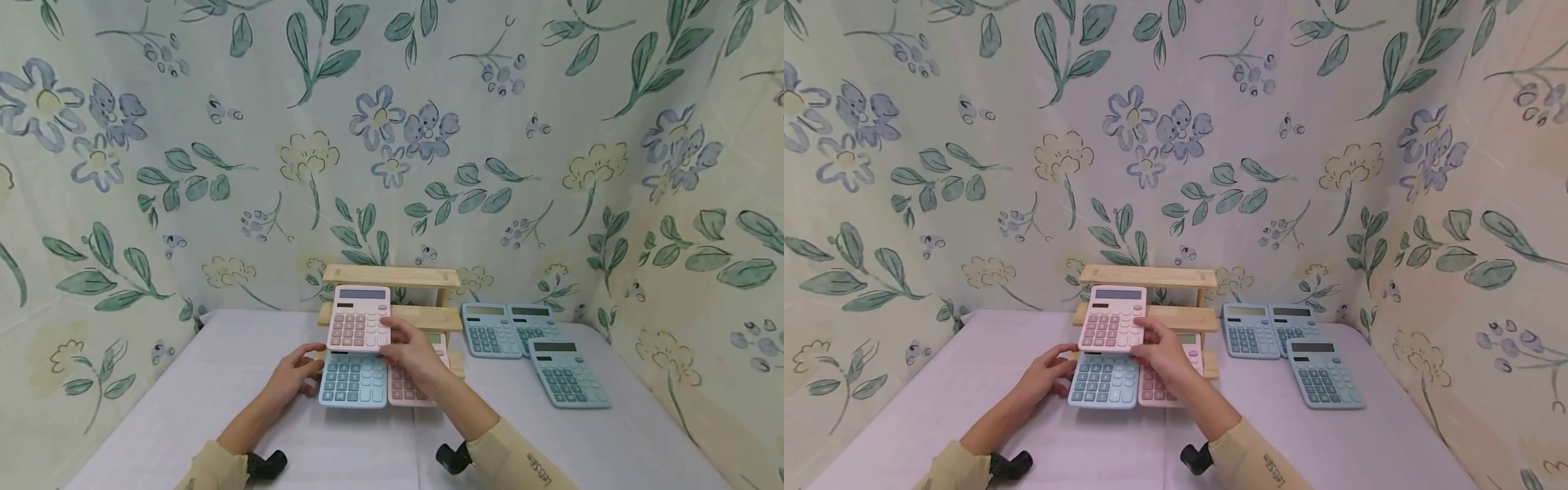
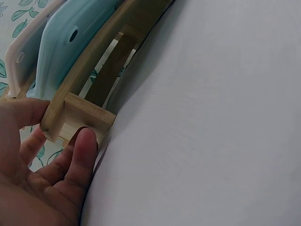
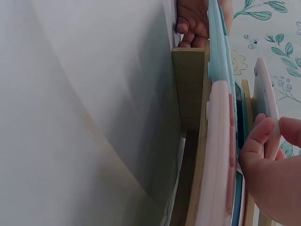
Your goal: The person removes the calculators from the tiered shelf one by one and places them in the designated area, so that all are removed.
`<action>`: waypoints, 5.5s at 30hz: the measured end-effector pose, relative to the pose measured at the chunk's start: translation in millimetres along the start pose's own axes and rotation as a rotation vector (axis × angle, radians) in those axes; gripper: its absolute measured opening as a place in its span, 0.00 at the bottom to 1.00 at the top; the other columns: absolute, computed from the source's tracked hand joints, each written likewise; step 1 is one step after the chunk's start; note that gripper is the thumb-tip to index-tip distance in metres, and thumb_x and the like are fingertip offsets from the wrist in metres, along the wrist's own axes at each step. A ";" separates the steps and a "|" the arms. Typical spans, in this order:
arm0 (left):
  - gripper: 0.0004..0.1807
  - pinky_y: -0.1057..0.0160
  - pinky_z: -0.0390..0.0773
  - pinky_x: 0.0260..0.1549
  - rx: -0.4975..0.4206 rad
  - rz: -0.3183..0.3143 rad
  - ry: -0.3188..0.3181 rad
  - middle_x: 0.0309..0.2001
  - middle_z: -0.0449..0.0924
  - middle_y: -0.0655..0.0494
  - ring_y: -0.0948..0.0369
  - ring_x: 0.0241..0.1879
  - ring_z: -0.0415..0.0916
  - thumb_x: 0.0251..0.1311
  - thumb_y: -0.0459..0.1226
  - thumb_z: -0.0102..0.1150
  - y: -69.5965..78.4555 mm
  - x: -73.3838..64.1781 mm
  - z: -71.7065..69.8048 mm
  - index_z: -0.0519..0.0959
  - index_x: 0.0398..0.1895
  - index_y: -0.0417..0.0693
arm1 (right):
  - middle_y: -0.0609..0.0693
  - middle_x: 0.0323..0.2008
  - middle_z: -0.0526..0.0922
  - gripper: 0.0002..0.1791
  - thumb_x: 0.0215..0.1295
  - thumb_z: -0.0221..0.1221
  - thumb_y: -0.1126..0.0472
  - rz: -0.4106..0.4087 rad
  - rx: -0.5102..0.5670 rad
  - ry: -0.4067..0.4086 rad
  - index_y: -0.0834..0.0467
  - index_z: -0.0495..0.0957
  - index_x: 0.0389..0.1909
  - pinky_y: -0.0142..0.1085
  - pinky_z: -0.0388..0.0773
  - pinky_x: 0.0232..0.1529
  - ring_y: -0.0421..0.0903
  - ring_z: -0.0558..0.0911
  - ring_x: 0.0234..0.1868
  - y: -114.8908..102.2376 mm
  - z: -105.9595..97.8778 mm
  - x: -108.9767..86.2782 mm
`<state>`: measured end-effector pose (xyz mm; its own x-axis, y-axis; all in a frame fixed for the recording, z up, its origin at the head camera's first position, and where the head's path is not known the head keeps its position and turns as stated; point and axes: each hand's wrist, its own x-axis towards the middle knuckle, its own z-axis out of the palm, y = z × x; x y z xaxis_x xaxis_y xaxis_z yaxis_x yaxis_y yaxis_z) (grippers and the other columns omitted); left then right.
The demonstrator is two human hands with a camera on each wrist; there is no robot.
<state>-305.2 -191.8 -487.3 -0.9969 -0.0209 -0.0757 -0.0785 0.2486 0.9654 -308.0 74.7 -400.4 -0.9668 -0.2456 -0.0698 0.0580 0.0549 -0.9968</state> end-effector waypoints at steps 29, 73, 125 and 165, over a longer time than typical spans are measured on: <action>0.22 0.59 0.82 0.30 0.000 0.014 0.001 0.40 0.83 0.49 0.57 0.36 0.81 0.70 0.42 0.57 -0.6 0.6 0.3 0.73 0.66 0.54 | 0.58 0.54 0.76 0.33 0.60 0.63 0.72 0.035 0.057 0.023 0.51 0.74 0.67 0.35 0.77 0.44 0.48 0.80 0.46 -5.9 -1.9 -9.8; 0.22 0.60 0.81 0.29 -0.009 0.034 -0.007 0.40 0.84 0.50 0.57 0.36 0.81 0.70 0.41 0.57 -0.8 1.0 -1.7 0.73 0.66 0.54 | 0.58 0.56 0.76 0.31 0.64 0.61 0.70 0.021 0.028 0.094 0.50 0.73 0.68 0.33 0.71 0.38 0.49 0.77 0.46 -13.1 -57.4 -54.4; 0.23 0.60 0.81 0.29 -0.004 0.016 -0.021 0.41 0.84 0.49 0.57 0.37 0.81 0.69 0.43 0.58 2.1 -1.3 1.6 0.73 0.66 0.54 | 0.50 0.57 0.78 0.40 0.67 0.61 0.66 0.182 -0.033 0.253 0.53 0.57 0.78 0.32 0.74 0.38 0.45 0.82 0.45 10.9 -202.0 -135.3; 0.23 0.59 0.81 0.30 0.009 0.030 -0.017 0.41 0.84 0.50 0.57 0.36 0.80 0.70 0.43 0.57 2.5 -2.0 -3.6 0.72 0.67 0.55 | 0.66 0.67 0.67 0.44 0.58 0.67 0.66 0.321 -0.122 0.354 0.60 0.60 0.76 0.37 0.79 0.38 0.45 0.80 0.39 59.4 -234.8 -109.6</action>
<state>-303.4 -194.6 -483.9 -0.9987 0.0028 -0.0507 -0.0483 0.2574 0.9651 -257.0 332.1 -442.9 -0.9313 0.1452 -0.3340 0.3577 0.1921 -0.9139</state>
